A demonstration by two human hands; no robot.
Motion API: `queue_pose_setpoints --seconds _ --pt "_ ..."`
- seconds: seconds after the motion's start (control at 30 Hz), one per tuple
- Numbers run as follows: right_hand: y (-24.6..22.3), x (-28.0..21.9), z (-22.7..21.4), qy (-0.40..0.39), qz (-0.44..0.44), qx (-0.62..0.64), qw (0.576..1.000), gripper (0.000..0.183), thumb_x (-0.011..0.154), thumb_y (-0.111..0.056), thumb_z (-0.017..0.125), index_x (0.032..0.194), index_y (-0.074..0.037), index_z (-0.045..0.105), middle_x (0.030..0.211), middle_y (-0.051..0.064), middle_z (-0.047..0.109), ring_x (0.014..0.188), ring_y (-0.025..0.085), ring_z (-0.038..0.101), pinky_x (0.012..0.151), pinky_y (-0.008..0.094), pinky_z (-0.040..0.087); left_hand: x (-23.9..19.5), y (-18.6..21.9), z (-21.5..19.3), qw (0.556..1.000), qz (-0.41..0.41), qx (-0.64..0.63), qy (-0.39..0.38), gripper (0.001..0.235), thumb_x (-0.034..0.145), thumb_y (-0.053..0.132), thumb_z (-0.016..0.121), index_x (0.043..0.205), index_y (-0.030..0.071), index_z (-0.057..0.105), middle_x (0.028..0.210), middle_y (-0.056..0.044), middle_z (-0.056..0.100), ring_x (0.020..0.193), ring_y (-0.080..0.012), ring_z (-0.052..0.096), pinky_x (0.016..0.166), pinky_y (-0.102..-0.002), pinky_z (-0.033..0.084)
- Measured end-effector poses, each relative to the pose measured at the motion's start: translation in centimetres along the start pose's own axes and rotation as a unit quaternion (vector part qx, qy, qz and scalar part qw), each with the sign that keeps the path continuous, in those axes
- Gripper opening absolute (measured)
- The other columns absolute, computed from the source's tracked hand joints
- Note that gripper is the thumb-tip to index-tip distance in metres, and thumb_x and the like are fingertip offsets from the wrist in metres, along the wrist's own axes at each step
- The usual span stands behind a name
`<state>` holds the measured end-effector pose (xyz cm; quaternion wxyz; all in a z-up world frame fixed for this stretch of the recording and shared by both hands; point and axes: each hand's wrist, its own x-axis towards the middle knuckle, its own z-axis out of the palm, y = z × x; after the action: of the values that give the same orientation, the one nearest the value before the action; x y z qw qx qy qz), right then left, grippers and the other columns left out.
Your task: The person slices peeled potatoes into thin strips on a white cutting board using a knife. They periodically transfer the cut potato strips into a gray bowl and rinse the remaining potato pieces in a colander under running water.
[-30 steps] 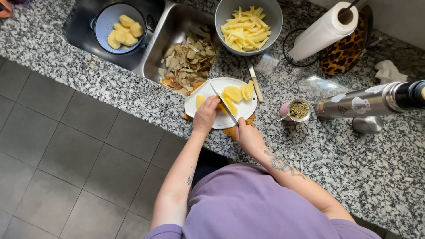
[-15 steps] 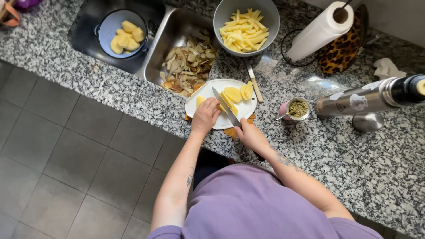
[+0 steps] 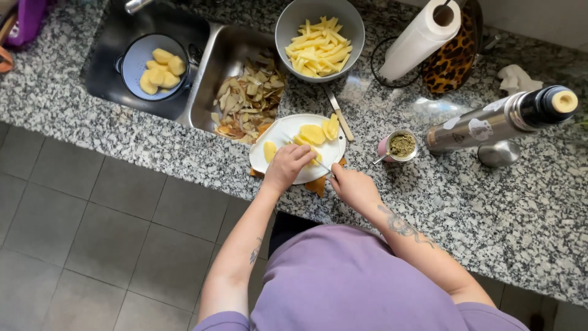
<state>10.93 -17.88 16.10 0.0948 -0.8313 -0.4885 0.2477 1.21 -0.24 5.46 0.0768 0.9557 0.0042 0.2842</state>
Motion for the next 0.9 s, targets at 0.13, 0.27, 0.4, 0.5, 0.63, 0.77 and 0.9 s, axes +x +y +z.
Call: queue_pose_setpoints --seconds 0.13,0.27,0.4,0.5,0.63,0.77,0.9 --pt "-0.2 -1.9 -0.5 0.016 0.009 -0.072 0.997 0.008 0.093 -0.018 0.046 0.095 -0.010 0.049 0.054 0.006 0.052 0.043 0.019 0.057 0.040 0.029 0.046 0.6 -1.3 0.2 0.998 0.015 -0.046 -0.026 0.013 0.083 0.016 0.065 0.091 0.023 0.057 0.093 0.008 0.053 0.077 -0.0145 0.057 0.068 -0.027 0.050" --pt "0.6 -5.4 -0.7 -0.010 0.091 -0.069 0.993 0.013 0.092 -0.022 0.044 0.102 -0.016 0.051 0.063 0.006 0.056 0.053 0.023 0.062 0.049 0.034 0.051 0.4 -2.7 1.1 0.994 0.026 -0.085 -0.066 0.011 0.085 0.017 0.062 0.090 0.025 0.057 0.088 0.009 0.054 0.076 -0.0138 0.057 0.068 -0.026 0.051" --pt "1.2 -8.9 -1.3 -0.036 0.167 -0.051 0.984 0.021 0.086 -0.034 0.048 0.102 -0.022 0.048 0.080 0.011 0.064 0.076 0.033 0.068 0.066 0.046 0.053 0.7 -4.2 1.4 0.973 0.045 -0.196 -0.114 0.017 0.080 0.031 0.067 0.093 0.024 0.060 0.091 0.004 0.058 0.077 -0.0203 0.059 0.070 -0.032 0.052" --pt "0.6 -10.5 -0.3 -0.006 0.237 -0.066 0.969 0.018 0.088 -0.041 0.044 0.097 -0.026 0.048 0.080 0.005 0.062 0.080 0.028 0.068 0.069 0.040 0.055 2.2 -5.5 1.7 0.965 0.021 -0.233 -0.121 0.022 0.086 0.044 0.060 0.096 0.024 0.064 0.094 0.002 0.062 0.079 -0.0232 0.061 0.070 -0.037 0.050" --pt "-1.7 -10.5 1.6 0.037 0.301 -0.020 0.953 0.019 0.088 -0.041 0.046 0.096 -0.024 0.047 0.083 0.005 0.063 0.082 0.027 0.067 0.070 0.040 0.055 6.1 -7.3 4.6 0.978 -0.059 -0.122 -0.161 0.020 0.085 0.036 0.059 0.103 0.027 0.057 0.096 0.005 0.056 0.083 -0.0217 0.059 0.069 -0.037 0.049" --pt "-3.1 -9.9 5.0 0.080 0.387 -0.042 0.918 0.020 0.089 -0.047 0.043 0.099 -0.030 0.046 0.081 -0.002 0.062 0.079 0.022 0.068 0.070 0.037 0.056 8.3 -7.3 6.9 0.922 -0.097 -0.136 -0.349 0.038 0.067 0.030 0.078 0.097 0.020 0.057 0.094 0.001 0.054 0.092 -0.0241 0.057 0.079 -0.041 0.047" --pt "-4.6 -9.7 7.0 0.091 0.445 -0.008 0.891 0.023 0.088 -0.049 0.044 0.105 -0.033 0.047 0.088 -0.002 0.065 0.082 0.025 0.068 0.073 0.040 0.056 9.3 -7.4 5.7 0.865 -0.114 -0.200 -0.446 0.035 0.069 0.021 0.078 0.096 0.017 0.056 0.104 -0.007 0.052 0.095 -0.0360 0.062 0.083 -0.046 0.051"
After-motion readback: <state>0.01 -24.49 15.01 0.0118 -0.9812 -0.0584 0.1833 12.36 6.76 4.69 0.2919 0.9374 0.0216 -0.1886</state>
